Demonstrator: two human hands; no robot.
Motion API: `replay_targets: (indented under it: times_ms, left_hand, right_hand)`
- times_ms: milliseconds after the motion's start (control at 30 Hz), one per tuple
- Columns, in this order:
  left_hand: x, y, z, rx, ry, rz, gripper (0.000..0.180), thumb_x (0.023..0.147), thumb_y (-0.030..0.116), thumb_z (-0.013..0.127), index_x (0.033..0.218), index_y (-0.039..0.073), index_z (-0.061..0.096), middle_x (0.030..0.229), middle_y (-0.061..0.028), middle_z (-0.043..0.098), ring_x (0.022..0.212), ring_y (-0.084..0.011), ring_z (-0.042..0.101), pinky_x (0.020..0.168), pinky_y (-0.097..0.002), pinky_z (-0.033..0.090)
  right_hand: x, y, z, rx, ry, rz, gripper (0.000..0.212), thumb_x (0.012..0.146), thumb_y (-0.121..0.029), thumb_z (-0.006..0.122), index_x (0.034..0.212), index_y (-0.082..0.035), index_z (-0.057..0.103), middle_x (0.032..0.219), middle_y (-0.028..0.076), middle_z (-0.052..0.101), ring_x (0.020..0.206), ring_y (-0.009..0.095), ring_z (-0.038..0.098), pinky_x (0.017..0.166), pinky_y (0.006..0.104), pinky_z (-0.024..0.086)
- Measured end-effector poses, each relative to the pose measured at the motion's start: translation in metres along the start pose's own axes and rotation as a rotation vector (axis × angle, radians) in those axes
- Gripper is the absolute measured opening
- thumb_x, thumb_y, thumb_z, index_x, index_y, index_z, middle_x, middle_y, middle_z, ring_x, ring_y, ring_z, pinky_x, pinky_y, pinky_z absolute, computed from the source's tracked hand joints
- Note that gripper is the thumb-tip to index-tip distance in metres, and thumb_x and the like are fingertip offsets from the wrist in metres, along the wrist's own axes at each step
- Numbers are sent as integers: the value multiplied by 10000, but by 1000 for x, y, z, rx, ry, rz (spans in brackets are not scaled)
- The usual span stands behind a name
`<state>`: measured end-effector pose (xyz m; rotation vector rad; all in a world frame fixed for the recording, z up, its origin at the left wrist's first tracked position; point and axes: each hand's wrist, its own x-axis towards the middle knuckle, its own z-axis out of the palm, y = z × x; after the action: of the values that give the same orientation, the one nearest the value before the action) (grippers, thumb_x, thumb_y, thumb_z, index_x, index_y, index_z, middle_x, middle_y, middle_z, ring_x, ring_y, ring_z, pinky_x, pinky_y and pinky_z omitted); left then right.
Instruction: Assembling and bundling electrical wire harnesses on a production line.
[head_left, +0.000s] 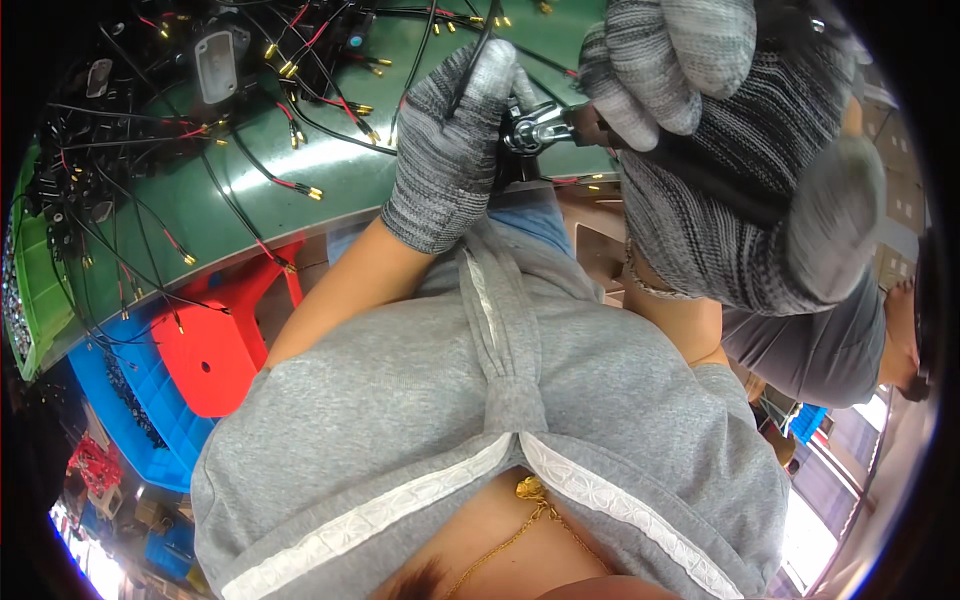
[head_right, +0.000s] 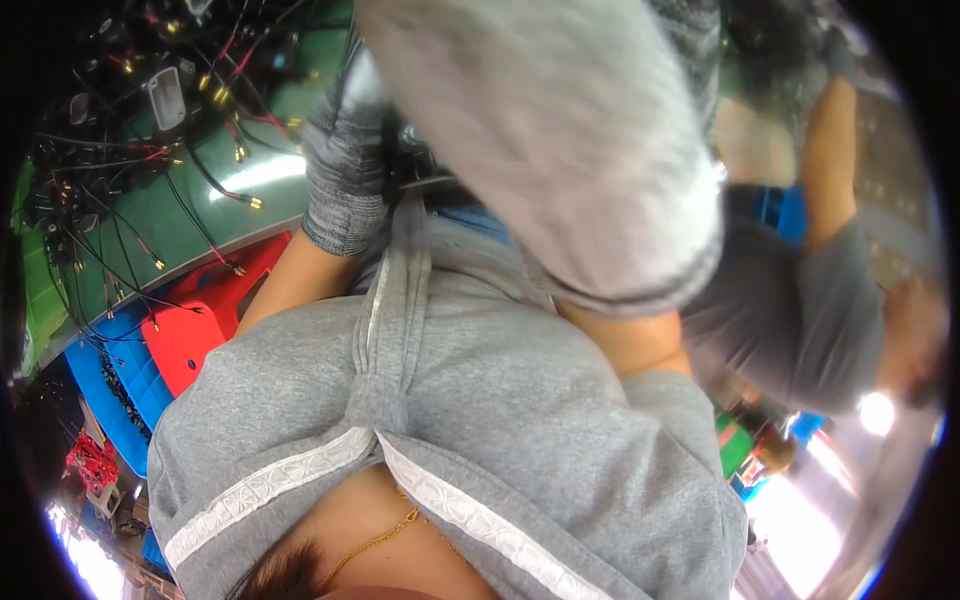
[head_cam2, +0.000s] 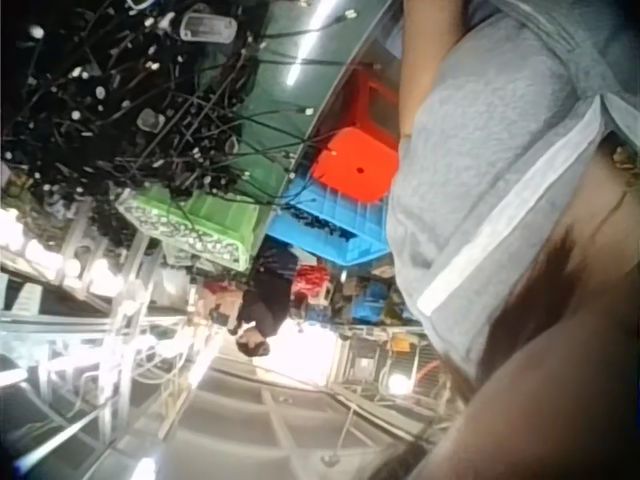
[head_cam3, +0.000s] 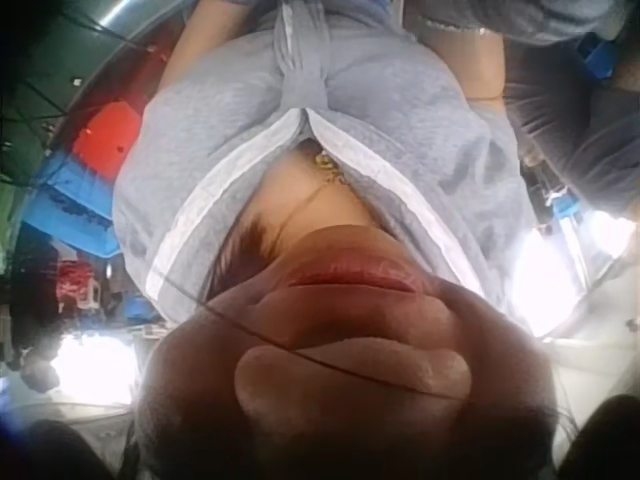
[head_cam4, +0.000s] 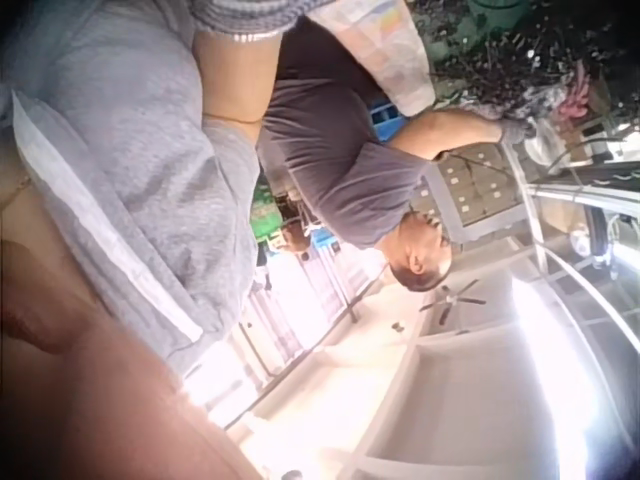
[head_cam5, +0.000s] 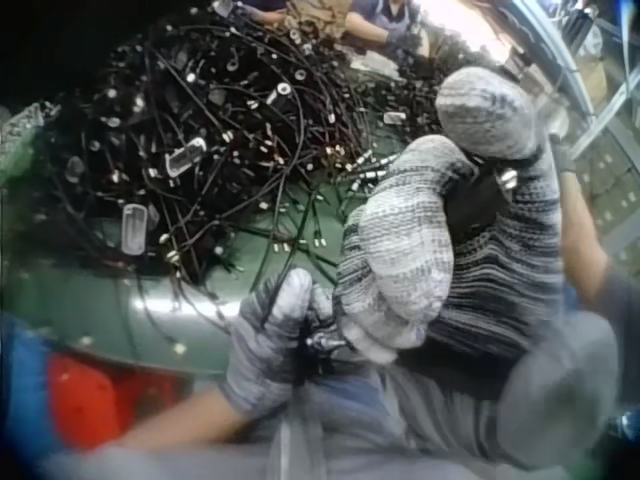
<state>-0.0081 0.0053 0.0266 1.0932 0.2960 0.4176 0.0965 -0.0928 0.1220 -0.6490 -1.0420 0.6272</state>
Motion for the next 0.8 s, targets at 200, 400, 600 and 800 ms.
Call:
replay_targets:
  times_ms: [200,400,600,800]
  left_hand:
    - [1,1,2,-69,4,-66,395,986,383,558,837,32,661,677,0,621,607,-63,557,585,-231,466]
    - [0,-1,0,-21,-21,-50,369,986,363,568,854,30,660,706,-1,630,643,-56,563,597,-225,468]
    - [-1,2,-1,-12,-97,-65,391,992,390,547,870,36,661,715,-2,624,652,-60,558,607,-224,463]
    - [7,-4,-6,74,-70,-29,414,993,408,537,852,40,664,709,-3,628,652,-61,558,600,-229,457]
  right_hand:
    - [-3,-8,6,-25,-13,-3,388,979,-191,502,1318,-32,404,982,172,539,814,259,593,658,386,540]
    - [-15,-12,14,-12,30,-34,389,978,-186,502,1321,-34,401,987,176,539,819,265,595,665,393,541]
    - [-12,-18,24,-48,85,-19,390,977,-181,502,1324,-36,399,993,179,539,824,270,597,671,399,542]
    - [6,-13,-5,168,-160,108,467,975,-196,520,1398,-49,387,1104,220,554,916,342,629,783,471,561]
